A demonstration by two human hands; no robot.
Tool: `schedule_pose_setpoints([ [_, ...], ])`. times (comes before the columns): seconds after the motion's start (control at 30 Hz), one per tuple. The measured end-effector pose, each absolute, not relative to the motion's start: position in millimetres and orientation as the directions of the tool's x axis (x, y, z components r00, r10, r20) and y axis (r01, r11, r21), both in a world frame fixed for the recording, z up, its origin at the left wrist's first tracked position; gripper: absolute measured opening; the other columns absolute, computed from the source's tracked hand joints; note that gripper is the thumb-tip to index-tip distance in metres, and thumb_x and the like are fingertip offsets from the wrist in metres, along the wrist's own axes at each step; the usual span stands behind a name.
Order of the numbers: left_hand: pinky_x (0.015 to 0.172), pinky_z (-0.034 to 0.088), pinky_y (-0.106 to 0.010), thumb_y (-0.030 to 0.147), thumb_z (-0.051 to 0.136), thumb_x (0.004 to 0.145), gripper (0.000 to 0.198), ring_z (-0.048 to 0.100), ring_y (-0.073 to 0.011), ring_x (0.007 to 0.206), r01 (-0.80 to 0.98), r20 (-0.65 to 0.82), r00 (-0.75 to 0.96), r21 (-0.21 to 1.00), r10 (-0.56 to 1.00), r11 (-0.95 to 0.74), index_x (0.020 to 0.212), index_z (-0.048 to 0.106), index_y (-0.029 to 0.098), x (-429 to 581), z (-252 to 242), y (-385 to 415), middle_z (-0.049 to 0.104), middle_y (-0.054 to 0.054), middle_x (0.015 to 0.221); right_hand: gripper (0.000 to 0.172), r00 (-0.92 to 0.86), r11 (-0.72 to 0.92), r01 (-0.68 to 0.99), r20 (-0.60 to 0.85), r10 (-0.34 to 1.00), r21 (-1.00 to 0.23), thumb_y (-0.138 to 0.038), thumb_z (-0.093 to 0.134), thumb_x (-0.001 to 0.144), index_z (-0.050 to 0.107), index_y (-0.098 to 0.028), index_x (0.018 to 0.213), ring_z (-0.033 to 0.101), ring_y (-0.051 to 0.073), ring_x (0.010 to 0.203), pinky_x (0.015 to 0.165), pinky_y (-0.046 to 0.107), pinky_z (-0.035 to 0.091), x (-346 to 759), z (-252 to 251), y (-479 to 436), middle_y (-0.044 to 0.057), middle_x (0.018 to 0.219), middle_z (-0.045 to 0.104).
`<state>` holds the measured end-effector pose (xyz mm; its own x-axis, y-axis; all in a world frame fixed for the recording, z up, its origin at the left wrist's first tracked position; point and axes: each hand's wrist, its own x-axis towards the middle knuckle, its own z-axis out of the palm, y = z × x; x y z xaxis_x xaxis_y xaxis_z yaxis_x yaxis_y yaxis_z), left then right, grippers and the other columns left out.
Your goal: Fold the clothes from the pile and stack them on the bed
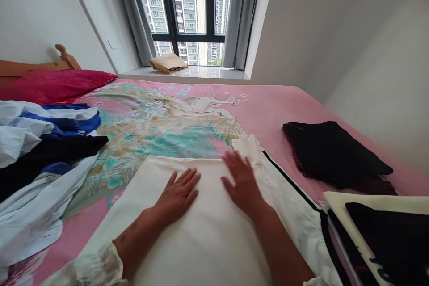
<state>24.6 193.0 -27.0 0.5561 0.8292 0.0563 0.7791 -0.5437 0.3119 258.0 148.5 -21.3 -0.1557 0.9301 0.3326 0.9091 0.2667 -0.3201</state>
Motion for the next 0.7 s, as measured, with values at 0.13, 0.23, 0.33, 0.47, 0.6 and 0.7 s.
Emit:
schedule_pose_setpoints([
  [0.13, 0.112, -0.003, -0.057, 0.056, 0.029, 0.088, 0.065, 0.013, -0.0243, 0.143, 0.904, -0.062, 0.404, 0.183, 0.913, -0.388, 0.146, 0.023, 0.026, 22, -36, 200, 0.016, -0.002, 0.155, 0.056, -0.426, 0.408, 0.847, 0.022, 0.904, -0.341, -0.051, 0.026, 0.093, 0.026, -0.027, 0.145, 0.014, 0.016, 0.141, 0.114, 0.046, 0.001, 254, -23, 149, 0.001, 0.152, 0.024],
  [0.23, 0.110, -0.008, -0.059, 0.062, 0.027, 0.085, 0.074, 0.009, -0.0264, 0.143, 0.967, -0.085, 0.237, 0.117, 0.968, -0.227, 0.147, 0.019, 0.022, -4, -36, 226, 0.012, -0.005, 0.155, 0.062, 0.034, -0.056, 0.966, -0.092, 0.995, -0.253, -0.051, 0.023, 0.093, 0.020, -0.021, 0.147, 0.007, 0.019, 0.142, 0.113, 0.049, -0.001, 299, -38, 161, 0.004, 0.154, 0.014],
  [0.33, 0.110, -0.007, -0.060, 0.063, 0.024, 0.084, 0.077, 0.009, -0.0270, 0.143, 0.988, -0.075, 0.126, 0.099, 0.989, -0.118, 0.147, 0.017, 0.020, -27, -39, 243, 0.011, -0.006, 0.155, 0.064, 0.352, -0.357, 0.916, -0.062, 0.934, -0.185, -0.049, 0.019, 0.094, 0.016, -0.015, 0.147, 0.007, 0.020, 0.142, 0.114, 0.047, 0.004, 338, -45, 169, 0.006, 0.155, 0.012],
  [0.47, 0.109, -0.009, -0.062, 0.061, 0.027, 0.084, 0.076, 0.011, -0.0294, 0.142, 0.984, -0.015, 0.135, 0.118, 0.991, -0.132, 0.147, 0.018, 0.019, -32, -42, 242, 0.013, -0.006, 0.155, 0.062, 0.382, -0.375, 0.917, 0.031, 0.924, -0.137, -0.045, 0.021, 0.094, 0.014, -0.014, 0.148, 0.006, 0.020, 0.142, 0.114, 0.048, 0.003, 321, -36, 167, 0.008, 0.154, 0.012],
  [0.6, 0.112, -0.008, -0.054, 0.050, 0.034, 0.086, 0.065, 0.013, -0.0276, 0.142, 0.943, 0.119, 0.287, 0.141, 0.950, -0.303, 0.146, 0.024, 0.028, -29, -41, 236, 0.021, 0.001, 0.154, 0.061, 0.043, -0.045, 0.987, -0.015, 0.999, -0.151, -0.050, 0.023, 0.094, 0.014, -0.023, 0.148, 0.005, 0.017, 0.142, 0.114, 0.042, 0.001, 291, -32, 162, 0.001, 0.155, 0.011],
  [0.7, 0.115, -0.005, -0.048, 0.054, 0.035, 0.084, 0.066, 0.015, -0.0251, 0.142, 0.908, 0.017, 0.387, 0.167, 0.922, -0.384, 0.145, 0.026, 0.030, -34, -44, 240, 0.025, 0.003, 0.152, 0.067, 0.211, -0.226, 0.960, -0.104, 0.972, -0.164, -0.057, 0.019, 0.092, 0.014, -0.020, 0.148, 0.006, 0.019, 0.142, 0.114, 0.045, 0.003, 312, -43, 165, 0.004, 0.155, 0.010],
])
